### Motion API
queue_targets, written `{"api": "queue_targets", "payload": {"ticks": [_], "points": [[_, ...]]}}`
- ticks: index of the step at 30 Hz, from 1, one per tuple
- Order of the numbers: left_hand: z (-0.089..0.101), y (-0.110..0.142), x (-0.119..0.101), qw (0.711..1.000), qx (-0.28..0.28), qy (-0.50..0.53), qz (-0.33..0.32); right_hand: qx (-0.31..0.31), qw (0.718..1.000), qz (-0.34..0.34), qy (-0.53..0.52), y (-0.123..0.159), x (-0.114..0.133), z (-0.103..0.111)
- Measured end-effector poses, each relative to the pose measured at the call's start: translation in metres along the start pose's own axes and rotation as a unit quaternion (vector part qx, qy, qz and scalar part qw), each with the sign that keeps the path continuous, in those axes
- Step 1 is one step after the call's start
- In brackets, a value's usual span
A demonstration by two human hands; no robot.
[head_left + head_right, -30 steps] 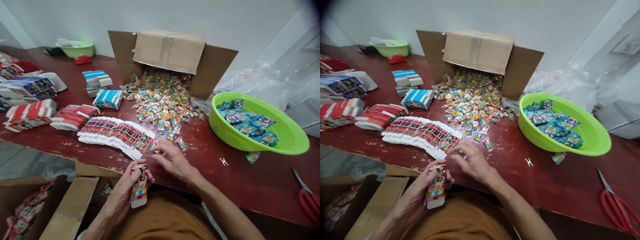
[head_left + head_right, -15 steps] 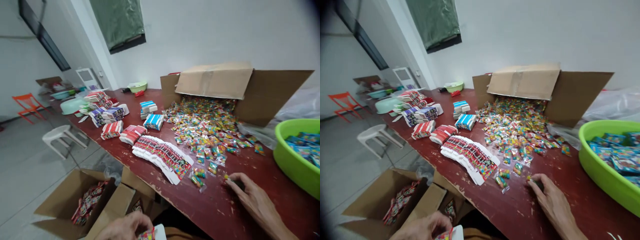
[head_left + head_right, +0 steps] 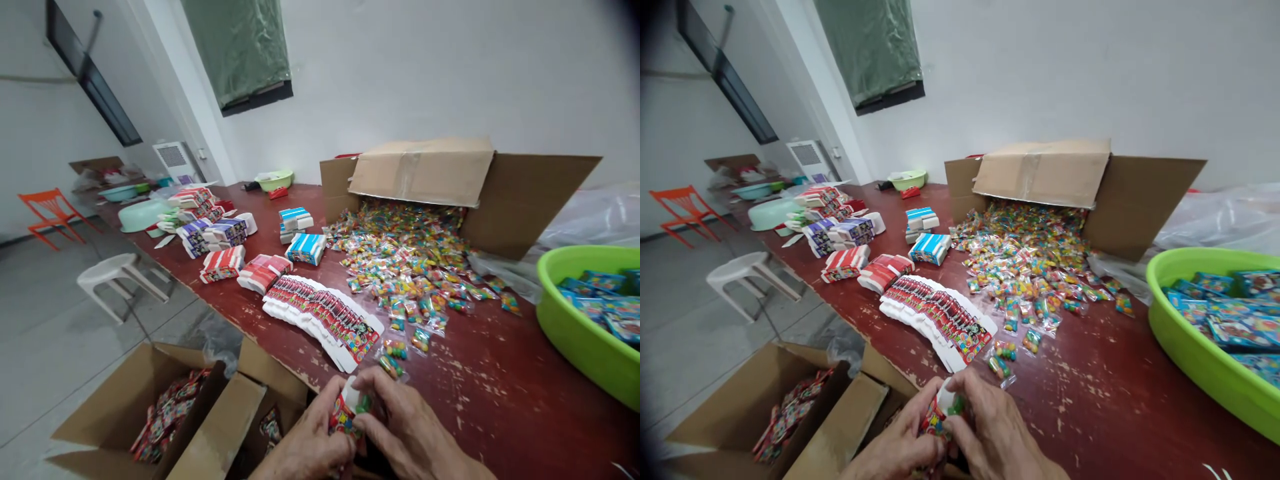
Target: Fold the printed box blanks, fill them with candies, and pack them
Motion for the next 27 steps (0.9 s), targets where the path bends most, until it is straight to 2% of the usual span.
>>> {"api": "queue_targets", "payload": {"ticks": [3,7,11,13,15,16,18,20,21,23,25,26,27], "points": [[0.004,-0.001,-0.001,1.000,-0.015,-0.016,-0.010,0.036,0.999,-0.009,-0.004,0.002,0.003,0.009],[0.005,-0.003,0.003,1.000,-0.018,-0.012,-0.004,0.066,0.997,0.030,-0.040,-0.003,0.006,0.010],[0.002,-0.007,0.006,0.999,-0.020,0.043,0.007,-0.035,0.993,-0.044,-0.100,-0.009,-0.015,0.005],[0.004,-0.011,0.010,0.994,-0.049,0.092,0.017,-0.035,0.994,-0.032,-0.100,-0.008,-0.016,-0.001],[0.005,-0.014,0.015,0.988,-0.078,0.132,0.025,-0.034,0.996,0.018,-0.080,-0.007,-0.008,-0.002],[0.006,-0.016,0.017,0.984,-0.097,0.147,0.024,-0.055,0.995,0.029,-0.076,-0.006,-0.006,0.001],[0.008,-0.018,0.019,0.974,-0.142,0.173,0.016,-0.120,0.988,-0.006,-0.095,-0.005,-0.012,0.008],[0.008,-0.019,0.020,0.962,-0.184,0.199,0.004,-0.151,0.969,-0.084,-0.174,-0.006,-0.025,0.008],[0.007,-0.020,0.019,0.958,-0.195,0.209,-0.001,-0.140,0.954,-0.121,-0.238,-0.007,-0.032,0.002],[0.001,-0.022,0.016,0.959,-0.188,0.213,-0.009,-0.079,0.904,-0.177,-0.380,-0.010,-0.041,-0.016],[-0.004,-0.024,0.011,0.963,-0.171,0.205,-0.024,-0.015,0.853,-0.212,-0.476,-0.011,-0.042,-0.033],[-0.005,-0.025,0.007,0.965,-0.167,0.201,-0.031,0.001,0.842,-0.224,-0.491,-0.011,-0.041,-0.037],[-0.005,-0.025,0.005,0.964,-0.167,0.203,-0.034,-0.004,0.846,-0.225,-0.483,-0.011,-0.041,-0.037]]}}
Point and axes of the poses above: each hand's wrist, its own y-axis away from the middle knuckle, its own z-axis out of the back of the hand, x = y × z, the point moved 6 cm from there along -y, towards the middle knuckle, and after that the axes turned 2 degrees about -y, right-handed, at the moved point
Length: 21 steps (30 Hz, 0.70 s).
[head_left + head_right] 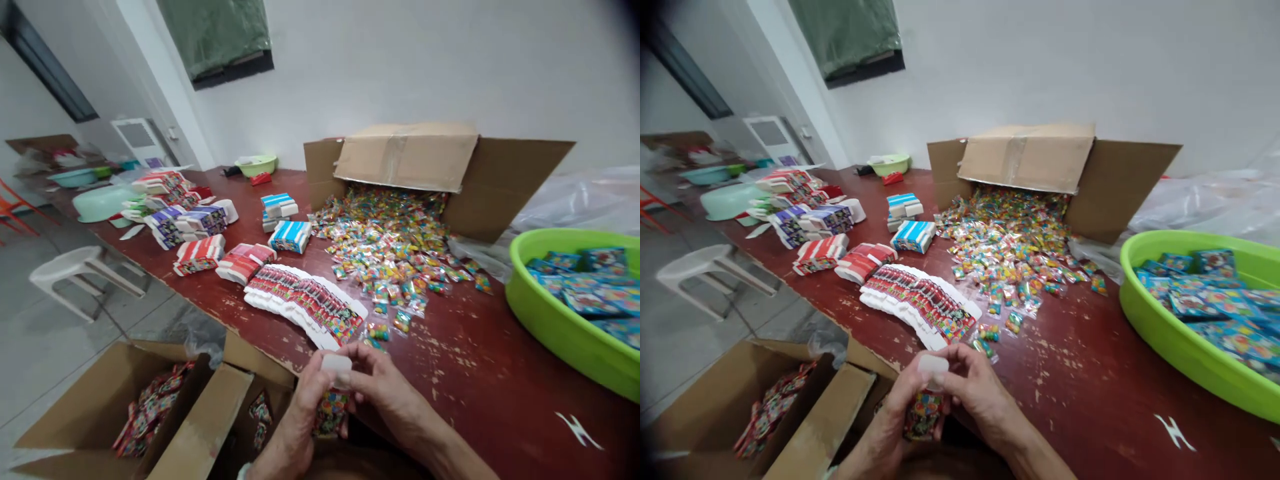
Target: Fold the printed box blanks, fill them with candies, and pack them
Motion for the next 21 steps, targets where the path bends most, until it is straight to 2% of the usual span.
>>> {"api": "queue_targets", "payload": {"ticks": [2,4,6,7,9,11,14,16,18,19,21], "points": [[0.000,-0.002,-0.003,0.999,-0.005,0.024,0.024,-0.047,0.994,0.072,0.072,0.003,0.012,0.005],[0.000,-0.005,-0.002,0.995,0.001,0.062,0.082,-0.075,0.958,0.195,0.194,0.010,0.034,0.006],[-0.003,-0.007,-0.002,0.988,0.022,0.094,0.122,-0.043,0.917,0.279,0.281,0.017,0.051,0.000],[-0.005,-0.007,-0.004,0.985,0.035,0.108,0.129,-0.018,0.909,0.292,0.297,0.018,0.055,-0.003],[-0.009,-0.008,-0.008,0.983,0.057,0.127,0.123,0.008,0.923,0.265,0.279,0.018,0.059,-0.004],[-0.012,-0.008,-0.011,0.984,0.067,0.125,0.107,0.006,0.955,0.198,0.223,0.013,0.055,-0.001],[-0.009,-0.009,-0.014,0.993,0.023,0.090,0.067,-0.003,0.981,0.115,0.155,0.004,0.044,0.001],[-0.005,-0.009,-0.014,0.997,-0.009,0.065,0.050,-0.015,0.978,0.120,0.172,0.000,0.042,0.001],[-0.002,-0.009,-0.013,0.998,-0.020,0.042,0.041,-0.026,0.966,0.158,0.205,-0.001,0.045,0.000],[-0.001,-0.010,-0.012,0.999,-0.020,0.030,0.036,-0.021,0.964,0.168,0.206,-0.001,0.047,-0.002],[0.002,-0.010,-0.013,1.000,-0.024,0.009,0.016,0.011,0.975,0.147,0.164,-0.003,0.045,-0.005]]}}
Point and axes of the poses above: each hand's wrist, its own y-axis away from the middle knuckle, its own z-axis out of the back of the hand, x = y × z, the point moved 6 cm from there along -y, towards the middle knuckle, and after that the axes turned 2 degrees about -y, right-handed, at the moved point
